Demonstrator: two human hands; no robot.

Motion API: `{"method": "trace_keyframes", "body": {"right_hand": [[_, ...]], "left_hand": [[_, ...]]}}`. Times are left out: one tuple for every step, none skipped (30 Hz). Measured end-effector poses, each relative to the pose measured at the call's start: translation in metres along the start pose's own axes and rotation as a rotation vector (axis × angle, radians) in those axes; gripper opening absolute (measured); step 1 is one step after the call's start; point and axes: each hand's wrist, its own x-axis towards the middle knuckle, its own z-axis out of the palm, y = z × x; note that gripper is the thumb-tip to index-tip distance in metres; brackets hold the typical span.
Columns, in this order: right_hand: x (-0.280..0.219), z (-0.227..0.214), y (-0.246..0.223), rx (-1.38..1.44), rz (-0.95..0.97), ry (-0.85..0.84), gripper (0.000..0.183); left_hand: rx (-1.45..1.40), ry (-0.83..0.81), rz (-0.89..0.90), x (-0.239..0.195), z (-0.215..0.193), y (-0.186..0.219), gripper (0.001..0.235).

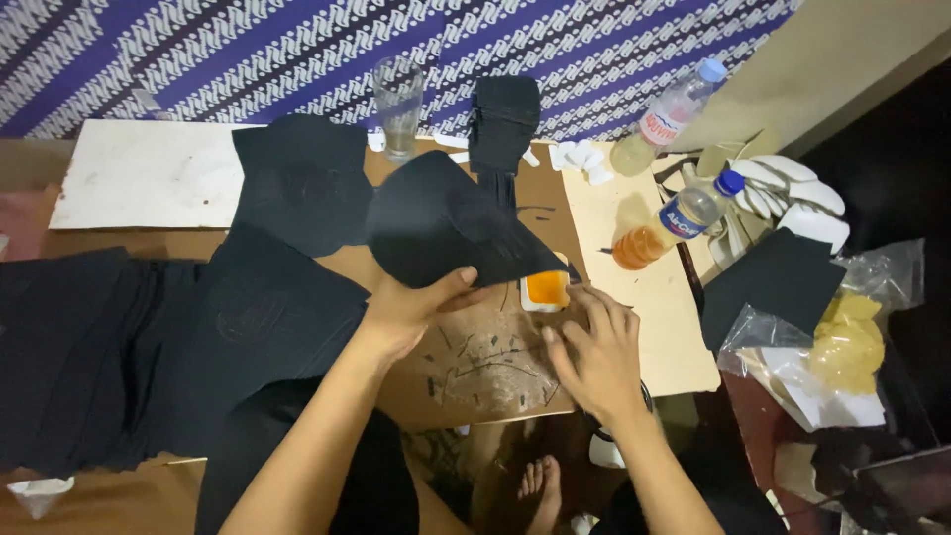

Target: The person applies an orange substance from a small container onto black fabric pieces using a small tool. They then press the fabric pieces together, seemingly adhering them. The person handles multiple fabric pieces, applying the substance and pressing them.

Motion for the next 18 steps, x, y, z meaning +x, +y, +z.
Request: {"method": "trace_keyframes", "body": {"right_hand": [[-0.003, -0.011, -0.006, 0.139, -0.072, 0.133, 0.030], [-0.006, -0.022, -0.012, 0.278, -0.144, 0.265, 0.020], [-0.004, -0.038, -0.022, 0.276, -0.145, 0.260, 0.020], [-0.003, -0.054, -0.030, 0.339, -0.229, 0.373, 0.018], [-0.002, -0.069, -0.040, 0.403, -0.304, 0.490, 0.023], [-0.001, -0.072, -0.041, 0.403, -0.298, 0.487, 0.023], [0.001, -0.074, -0.042, 0.433, -0.258, 0.434, 0.024], [0.003, -0.076, -0.044, 0.464, -0.218, 0.380, 0.029], [0.005, -0.076, -0.043, 0.465, -0.214, 0.380, 0.029], [0.008, -0.076, -0.043, 0.459, -0.205, 0.353, 0.028], [0.012, -0.076, -0.042, 0.452, -0.201, 0.325, 0.028], [0.012, -0.078, -0.042, 0.454, -0.202, 0.324, 0.028], [0.013, -0.079, -0.043, 0.449, -0.205, 0.328, 0.028], [0.014, -0.080, -0.044, 0.443, -0.208, 0.332, 0.028], [0.013, -0.079, -0.044, 0.445, -0.208, 0.330, 0.028], [0.012, -0.079, -0.043, 0.404, -0.202, 0.341, 0.028], [0.011, -0.079, -0.043, 0.363, -0.196, 0.352, 0.029], [0.011, -0.078, -0.042, 0.364, -0.195, 0.351, 0.029]], "left_hand": [[0.027, -0.016, 0.008, 0.000, 0.000, -0.002, 0.051], [0.053, -0.032, 0.016, 0.000, 0.000, -0.005, 0.057], [0.048, -0.030, 0.013, -0.002, 0.000, -0.005, 0.057], [0.189, -0.048, -0.025, -0.004, 0.000, -0.005, 0.052], [0.337, -0.070, -0.066, -0.006, 0.001, -0.004, 0.048], [0.338, -0.073, -0.072, -0.008, 0.005, -0.002, 0.048], [0.366, -0.105, -0.184, -0.010, 0.008, 0.002, 0.049], [0.394, -0.137, -0.297, -0.011, 0.012, 0.006, 0.050], [0.397, -0.138, -0.300, -0.011, 0.011, 0.002, 0.050], [0.377, -0.180, -0.317, -0.011, 0.009, -0.002, 0.049], [0.354, -0.220, -0.331, -0.011, 0.008, -0.006, 0.049], [0.353, -0.218, -0.331, -0.011, 0.008, -0.005, 0.049], [0.369, -0.251, -0.319, -0.012, 0.007, -0.004, 0.053], [0.385, -0.283, -0.307, -0.012, 0.006, -0.003, 0.058], [0.385, -0.282, -0.307, -0.013, 0.007, -0.001, 0.058], [0.398, -0.265, -0.334, -0.014, 0.008, 0.001, 0.060], [0.411, -0.249, -0.361, -0.015, 0.010, 0.003, 0.062], [0.411, -0.248, -0.362, -0.014, 0.009, 0.001, 0.062]]}}
